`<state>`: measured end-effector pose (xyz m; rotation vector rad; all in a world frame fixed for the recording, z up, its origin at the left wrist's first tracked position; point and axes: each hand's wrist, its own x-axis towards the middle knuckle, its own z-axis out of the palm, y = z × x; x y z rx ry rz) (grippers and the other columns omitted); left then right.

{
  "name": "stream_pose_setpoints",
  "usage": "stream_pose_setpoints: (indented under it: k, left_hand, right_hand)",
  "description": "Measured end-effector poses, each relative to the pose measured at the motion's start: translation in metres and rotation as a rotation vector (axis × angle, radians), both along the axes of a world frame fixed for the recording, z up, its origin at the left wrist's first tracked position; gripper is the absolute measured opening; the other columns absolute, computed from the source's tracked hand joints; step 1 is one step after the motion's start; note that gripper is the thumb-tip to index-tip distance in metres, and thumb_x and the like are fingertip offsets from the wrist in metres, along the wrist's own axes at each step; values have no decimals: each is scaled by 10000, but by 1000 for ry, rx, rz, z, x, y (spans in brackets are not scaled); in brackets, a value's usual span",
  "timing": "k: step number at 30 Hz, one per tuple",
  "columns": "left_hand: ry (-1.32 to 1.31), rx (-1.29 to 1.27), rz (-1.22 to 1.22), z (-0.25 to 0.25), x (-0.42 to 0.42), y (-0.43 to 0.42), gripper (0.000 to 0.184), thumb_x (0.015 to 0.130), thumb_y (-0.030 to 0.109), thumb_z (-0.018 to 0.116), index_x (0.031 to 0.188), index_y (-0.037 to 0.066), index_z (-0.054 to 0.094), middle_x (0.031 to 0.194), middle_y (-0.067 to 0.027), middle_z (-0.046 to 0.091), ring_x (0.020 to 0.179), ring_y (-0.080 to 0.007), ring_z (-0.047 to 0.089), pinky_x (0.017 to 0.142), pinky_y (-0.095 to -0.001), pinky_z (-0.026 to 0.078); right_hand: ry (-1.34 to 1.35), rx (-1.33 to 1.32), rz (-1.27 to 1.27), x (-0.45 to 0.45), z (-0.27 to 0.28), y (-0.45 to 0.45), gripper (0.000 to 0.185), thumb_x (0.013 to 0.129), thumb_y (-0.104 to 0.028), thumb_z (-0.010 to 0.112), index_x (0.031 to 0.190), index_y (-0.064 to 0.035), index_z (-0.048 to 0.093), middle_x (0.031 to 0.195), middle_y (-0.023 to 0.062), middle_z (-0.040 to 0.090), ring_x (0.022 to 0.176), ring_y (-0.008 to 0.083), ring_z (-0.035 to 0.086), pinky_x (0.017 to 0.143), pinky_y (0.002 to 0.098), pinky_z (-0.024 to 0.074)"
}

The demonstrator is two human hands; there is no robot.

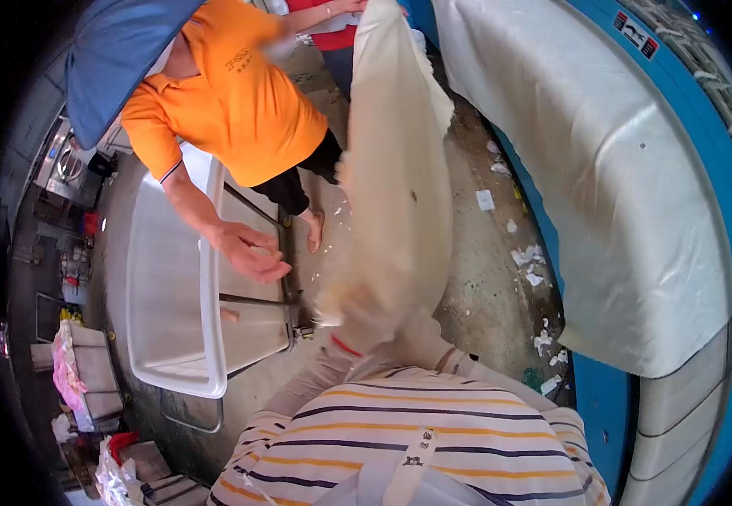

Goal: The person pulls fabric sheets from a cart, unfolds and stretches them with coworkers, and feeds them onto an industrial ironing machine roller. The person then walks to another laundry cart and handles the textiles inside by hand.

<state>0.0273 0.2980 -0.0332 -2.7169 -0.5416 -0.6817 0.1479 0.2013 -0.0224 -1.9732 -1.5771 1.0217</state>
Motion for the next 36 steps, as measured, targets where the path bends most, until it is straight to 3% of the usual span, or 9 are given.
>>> stream_pose_setpoints:
  k: [12,17,18,20,22,23,30,34,36]
  left_hand:
    - [-441,-2435,-39,72,76,-74,225,874,173,635,1066,57,655,850,-158,688,615,-259,638,594,-303,520]
    - [-413,-815,-578,92,115,-123,209,935,140,554,1096,31,630,983,-98,680,796,-172,651,737,-307,525]
    - [-336,-509,-623,116,117,-129,209,949,128,533,1107,24,621,1014,-95,675,831,-165,649,767,-313,524]
    - [-408,-1739,-657,155,115,-136,268,977,121,488,1203,2,571,1091,-105,663,918,-217,647,824,-342,519]
    - [-664,-1799,-855,179,107,-140,260,980,115,510,1173,-53,559,1038,-79,617,877,-175,611,817,-305,477]
    - [-660,-1750,-787,178,101,-134,317,989,161,499,1233,-41,521,1079,-102,618,928,-194,616,821,-310,493]
    - [-164,-1284,-301,47,56,-211,553,911,310,602,1364,36,442,1286,-150,531,1191,-268,527,960,-372,452]
    - [-125,-1227,-271,17,51,-276,611,837,326,692,1350,77,473,1300,-156,526,1237,-279,507,989,-369,439]
    - [-75,-1282,-233,34,56,-262,606,816,309,715,1338,92,496,1263,-154,555,1218,-268,529,972,-343,449]
  right_hand:
    - [35,605,-664,115,-4,-163,374,825,-136,670,1185,-48,617,998,135,663,905,270,654,783,314,522]
    - [-929,827,-548,60,3,-170,535,777,-171,714,1272,-39,559,1009,123,656,874,239,654,790,322,520]
    - [-431,770,-707,65,6,-182,548,784,-193,707,1286,-40,547,1047,122,649,893,238,652,799,331,518]
    - [583,593,-904,84,30,-205,575,799,-235,695,1313,-42,523,1122,120,634,932,236,648,818,350,514]
    - [820,542,-633,101,81,-243,493,958,-307,533,1349,-13,471,1256,133,589,1073,247,611,904,366,506]
    - [1648,705,-779,94,95,-247,465,1000,-322,479,1345,-11,473,1256,133,591,1099,254,598,928,367,503]
    - [1788,539,-756,97,19,-260,328,966,-244,556,1232,-53,580,1198,100,628,1074,214,607,914,345,504]
    - [-207,838,-140,94,68,-257,484,773,-186,687,1216,-25,581,1172,123,631,1069,226,607,915,331,486]
    - [49,801,-169,89,75,-251,523,743,-172,713,1221,-9,578,1152,133,630,1056,237,606,920,327,474]
